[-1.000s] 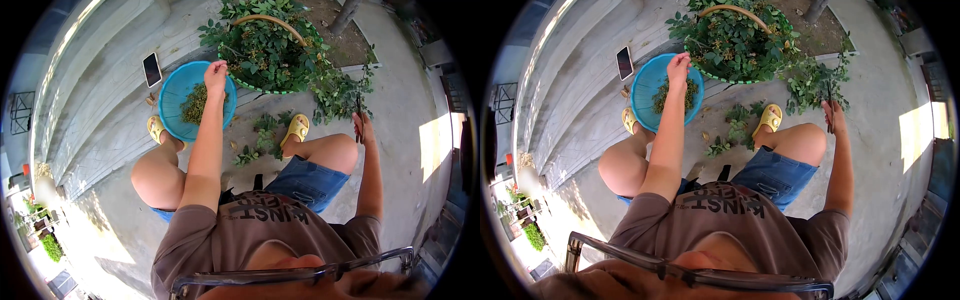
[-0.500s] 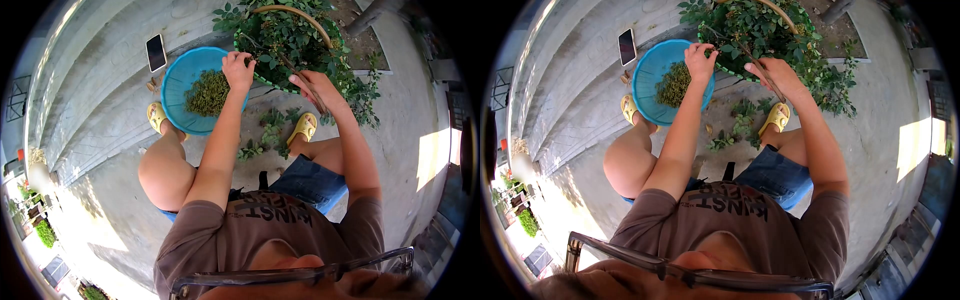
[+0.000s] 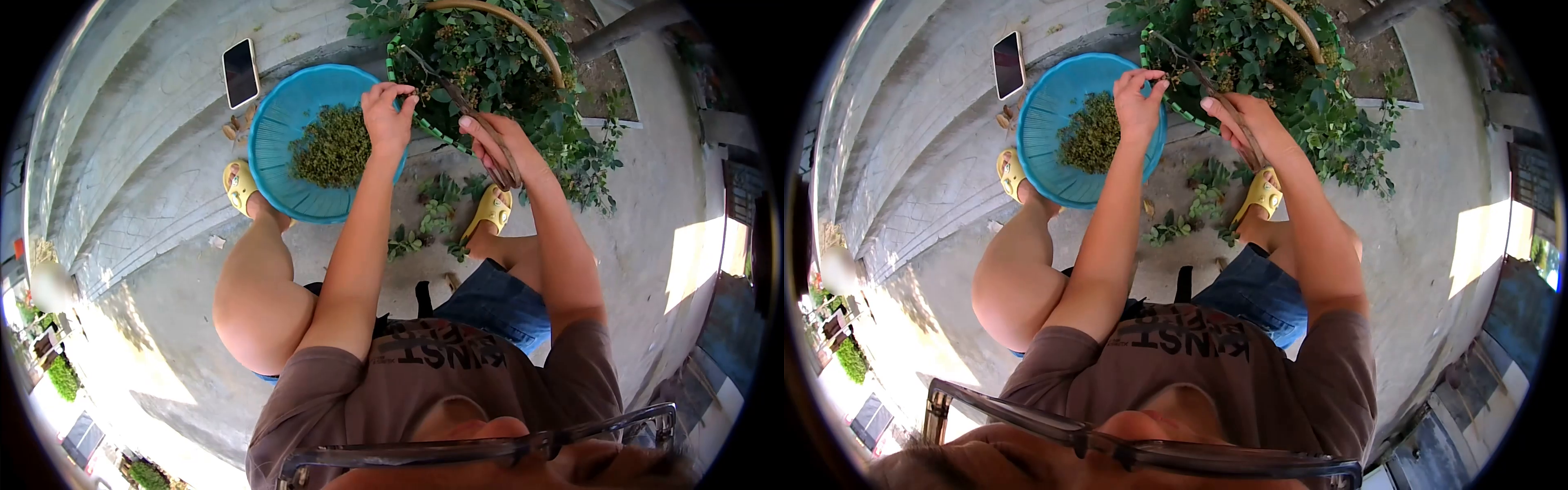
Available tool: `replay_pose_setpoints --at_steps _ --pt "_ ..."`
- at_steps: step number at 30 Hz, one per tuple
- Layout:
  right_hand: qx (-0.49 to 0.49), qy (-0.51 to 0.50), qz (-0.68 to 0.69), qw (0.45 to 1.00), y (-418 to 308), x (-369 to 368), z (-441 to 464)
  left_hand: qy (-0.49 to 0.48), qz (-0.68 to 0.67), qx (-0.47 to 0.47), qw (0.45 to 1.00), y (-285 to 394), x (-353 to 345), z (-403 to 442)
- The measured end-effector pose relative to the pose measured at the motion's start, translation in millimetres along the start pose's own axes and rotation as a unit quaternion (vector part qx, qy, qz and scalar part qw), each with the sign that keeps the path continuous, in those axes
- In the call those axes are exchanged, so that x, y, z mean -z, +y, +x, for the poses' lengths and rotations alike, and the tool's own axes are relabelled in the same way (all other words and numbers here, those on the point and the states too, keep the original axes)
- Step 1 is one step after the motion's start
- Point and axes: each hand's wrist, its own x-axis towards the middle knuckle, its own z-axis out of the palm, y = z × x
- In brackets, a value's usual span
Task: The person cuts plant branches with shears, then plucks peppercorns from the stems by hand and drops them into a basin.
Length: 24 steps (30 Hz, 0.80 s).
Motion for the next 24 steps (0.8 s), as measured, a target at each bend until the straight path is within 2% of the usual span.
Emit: replay_pose_setpoints --at_steps 3,5,6,8,12,14,17,24 --pt "-0.003 -0.053 0.084 0.995 9 2 7 0.006 0.029 -0.024 0.999 5 4 4" --pt "-0.019 -0.074 0.159 0.984 12 2 12 -0.020 0.051 -0.101 0.993 10 9 8" --pt "-0.020 -0.075 0.160 0.984 13 2 14 -0.020 0.053 -0.100 0.993 9 10 11" --pt "-0.024 -0.084 0.157 0.984 14 2 15 -0.051 0.074 -0.161 0.983 10 10 17" --pt "-0.032 -0.092 0.154 0.983 16 2 20 -0.072 0.051 -0.131 0.987 7 2 33" --pt "-0.041 -0.108 0.160 0.980 16 2 24 -0.074 0.090 -0.125 0.985 9 0 37" --pt "-0.036 -0.124 0.163 0.978 19 -1 29 -0.080 0.119 -0.152 0.978 8 -1 42" --pt "-0.049 -0.127 0.187 0.973 21 -6 35 -0.057 0.154 -0.151 0.975 4 -7 39"
